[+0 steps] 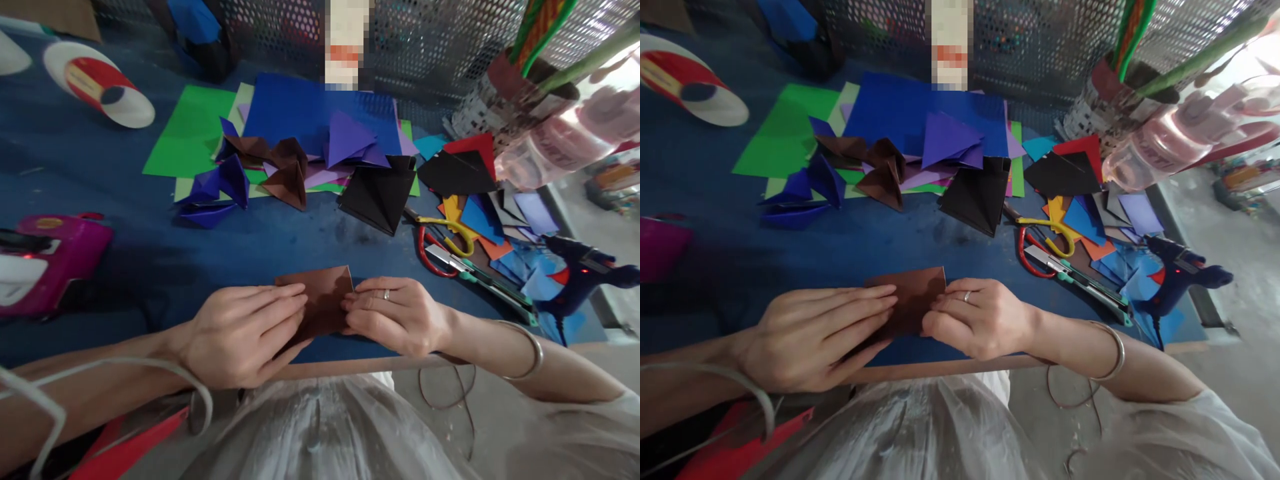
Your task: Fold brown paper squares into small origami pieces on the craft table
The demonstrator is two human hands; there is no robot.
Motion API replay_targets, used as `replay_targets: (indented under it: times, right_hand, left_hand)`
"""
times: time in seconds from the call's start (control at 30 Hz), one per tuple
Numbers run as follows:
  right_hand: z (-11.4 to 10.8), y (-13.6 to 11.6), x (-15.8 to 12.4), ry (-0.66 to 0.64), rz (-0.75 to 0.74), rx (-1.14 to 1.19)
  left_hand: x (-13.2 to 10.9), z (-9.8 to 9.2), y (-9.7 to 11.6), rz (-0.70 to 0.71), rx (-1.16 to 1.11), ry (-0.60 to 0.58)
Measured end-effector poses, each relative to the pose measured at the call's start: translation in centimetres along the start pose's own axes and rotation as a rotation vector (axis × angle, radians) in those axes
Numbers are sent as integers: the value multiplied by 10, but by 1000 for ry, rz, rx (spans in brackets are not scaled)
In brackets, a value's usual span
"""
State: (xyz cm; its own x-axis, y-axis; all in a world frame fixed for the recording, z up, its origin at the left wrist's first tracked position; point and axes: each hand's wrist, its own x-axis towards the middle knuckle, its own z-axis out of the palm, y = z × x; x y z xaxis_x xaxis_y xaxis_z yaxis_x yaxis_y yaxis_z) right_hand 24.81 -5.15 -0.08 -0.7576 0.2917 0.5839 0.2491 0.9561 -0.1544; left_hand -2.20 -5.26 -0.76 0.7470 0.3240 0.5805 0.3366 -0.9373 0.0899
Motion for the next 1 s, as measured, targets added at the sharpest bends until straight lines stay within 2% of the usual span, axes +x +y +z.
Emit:
replay_targets:
  times: [0.17,0.23,0.43,0.53,0.63,0.77,0.93,1.0]
  right_hand:
    - [5,-2,3,-2,466,191]
    - [6,-2,5,-2,594,237]
    - [8,-3,12,16,788,197]
    - [10,-4,14,7,825,158]
    - [12,-4,16,-12,822,108]
    - [15,-4,16,-63,786,-13]
    - [16,-6,17,-115,747,-85]
    - [16,-6,18,-121,741,-96]
  left_hand:
    - [-1,-1,2,-231,-130,24]
    - [0,-4,1,-330,-216,27]
    - [0,-6,4,-688,-310,50]
    - [-1,-2,6,-786,-328,64]
    - [0,1,4,-749,-295,18]
    - [3,1,-2,-613,-177,-11]
    - [0,-2,-4,-316,153,-81]
    - [-4,-2,-2,-173,173,-86]
